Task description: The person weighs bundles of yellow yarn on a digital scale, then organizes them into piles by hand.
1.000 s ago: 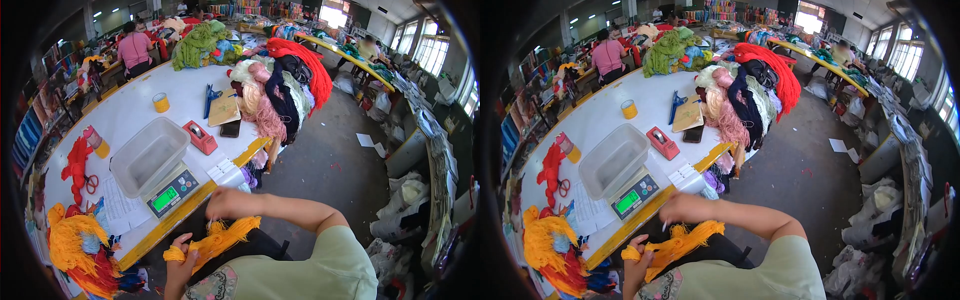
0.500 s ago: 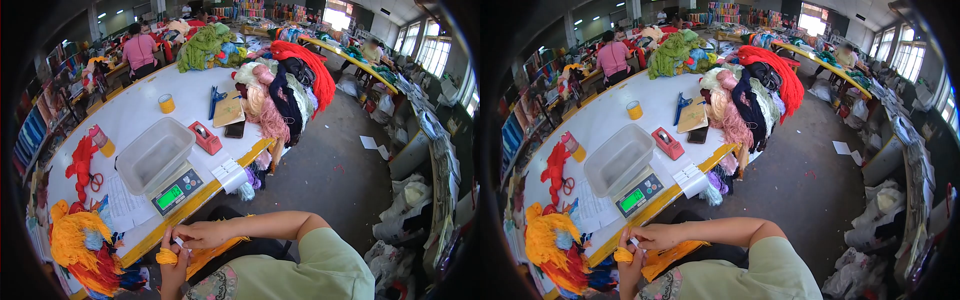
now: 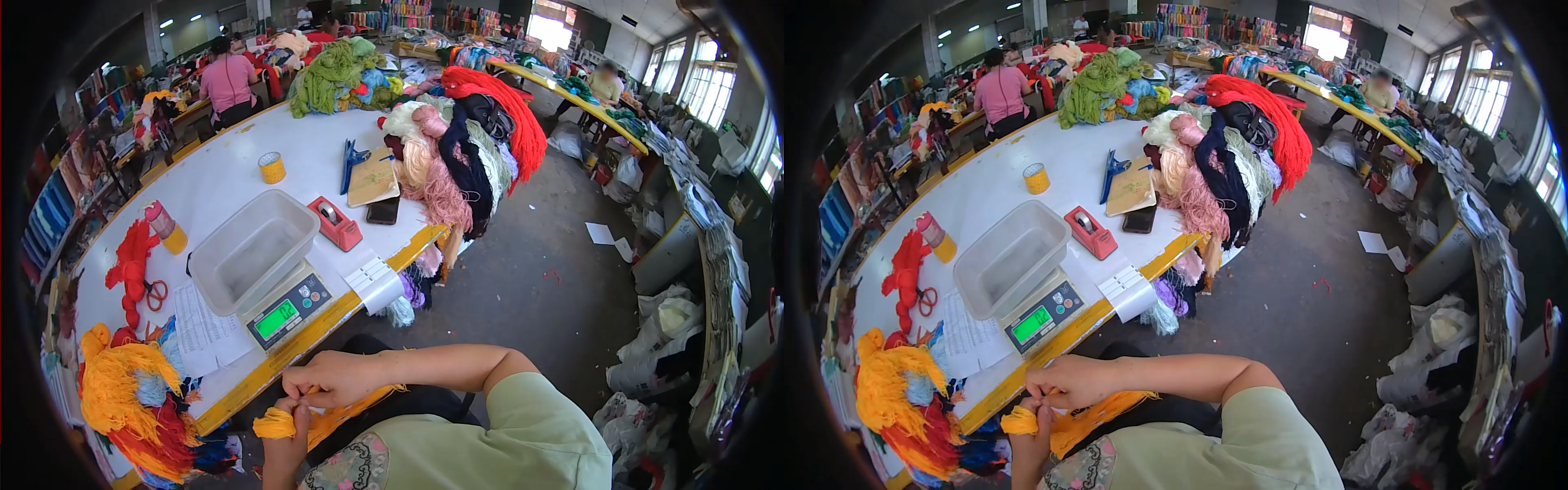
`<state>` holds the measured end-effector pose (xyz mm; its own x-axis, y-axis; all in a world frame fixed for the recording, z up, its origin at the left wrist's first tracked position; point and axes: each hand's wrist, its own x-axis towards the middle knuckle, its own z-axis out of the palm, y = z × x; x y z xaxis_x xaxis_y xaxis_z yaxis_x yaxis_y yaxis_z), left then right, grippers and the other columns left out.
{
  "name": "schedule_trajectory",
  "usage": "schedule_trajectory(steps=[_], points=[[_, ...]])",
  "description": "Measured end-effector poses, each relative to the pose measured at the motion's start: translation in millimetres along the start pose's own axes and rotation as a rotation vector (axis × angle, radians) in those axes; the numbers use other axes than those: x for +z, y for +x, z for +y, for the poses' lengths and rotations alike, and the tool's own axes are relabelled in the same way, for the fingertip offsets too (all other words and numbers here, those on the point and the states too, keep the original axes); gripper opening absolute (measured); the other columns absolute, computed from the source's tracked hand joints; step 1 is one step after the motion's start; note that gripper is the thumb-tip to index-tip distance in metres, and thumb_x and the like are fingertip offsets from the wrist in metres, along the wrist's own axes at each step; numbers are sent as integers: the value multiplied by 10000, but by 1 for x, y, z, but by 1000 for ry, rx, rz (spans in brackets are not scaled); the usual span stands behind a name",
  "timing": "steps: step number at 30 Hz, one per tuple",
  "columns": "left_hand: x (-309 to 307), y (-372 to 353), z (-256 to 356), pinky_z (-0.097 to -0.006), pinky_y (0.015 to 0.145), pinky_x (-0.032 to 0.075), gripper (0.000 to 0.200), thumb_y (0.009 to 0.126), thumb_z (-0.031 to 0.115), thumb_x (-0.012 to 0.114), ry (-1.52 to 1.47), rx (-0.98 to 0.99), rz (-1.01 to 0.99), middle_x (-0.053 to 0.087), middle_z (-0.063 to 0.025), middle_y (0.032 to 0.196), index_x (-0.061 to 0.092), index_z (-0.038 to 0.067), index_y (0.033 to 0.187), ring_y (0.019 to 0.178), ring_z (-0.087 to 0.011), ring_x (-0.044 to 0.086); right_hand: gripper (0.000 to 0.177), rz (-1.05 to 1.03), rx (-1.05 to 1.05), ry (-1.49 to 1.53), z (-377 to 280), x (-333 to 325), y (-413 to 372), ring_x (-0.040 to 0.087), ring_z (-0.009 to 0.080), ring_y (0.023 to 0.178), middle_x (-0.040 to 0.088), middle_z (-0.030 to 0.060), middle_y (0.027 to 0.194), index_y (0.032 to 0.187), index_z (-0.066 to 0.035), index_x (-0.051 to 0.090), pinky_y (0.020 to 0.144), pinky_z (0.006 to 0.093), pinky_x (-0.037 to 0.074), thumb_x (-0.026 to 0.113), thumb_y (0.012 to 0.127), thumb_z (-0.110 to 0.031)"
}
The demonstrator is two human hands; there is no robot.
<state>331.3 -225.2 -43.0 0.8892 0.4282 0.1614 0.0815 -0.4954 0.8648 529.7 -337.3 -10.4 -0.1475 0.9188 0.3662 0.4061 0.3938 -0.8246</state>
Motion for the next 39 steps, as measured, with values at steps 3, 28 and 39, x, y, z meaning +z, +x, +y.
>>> schedule_trajectory(steps=[3,28,39], points=[[-9,1,15,-228,542,412,100,950,101,568,-394,-302,-80,586,-35,720,595,5,963,611,-96,548,154,-8,-164,90,-6,-2,3,621,291,665,624,76,734,985,-78,511,549,368,437,634,909,-130],[-12,5,1,-201,724,419,387,869,-23,657,-479,-145,283,637,-47,825,493,24,1217,752,-79,548,356,89,283,-171,3,10,-7,628,342,748,597,112,784,1164,-138,507,635,434,473,683,868,-229],[-219,-94,-42,-191,451,390,314,937,348,656,-248,-482,514,666,-44,892,609,61,1056,599,-94,590,150,-23,658,-178,19,-135,-115,626,184,920,686,114,947,1042,0,630,798,339,501,595,929,-92]])
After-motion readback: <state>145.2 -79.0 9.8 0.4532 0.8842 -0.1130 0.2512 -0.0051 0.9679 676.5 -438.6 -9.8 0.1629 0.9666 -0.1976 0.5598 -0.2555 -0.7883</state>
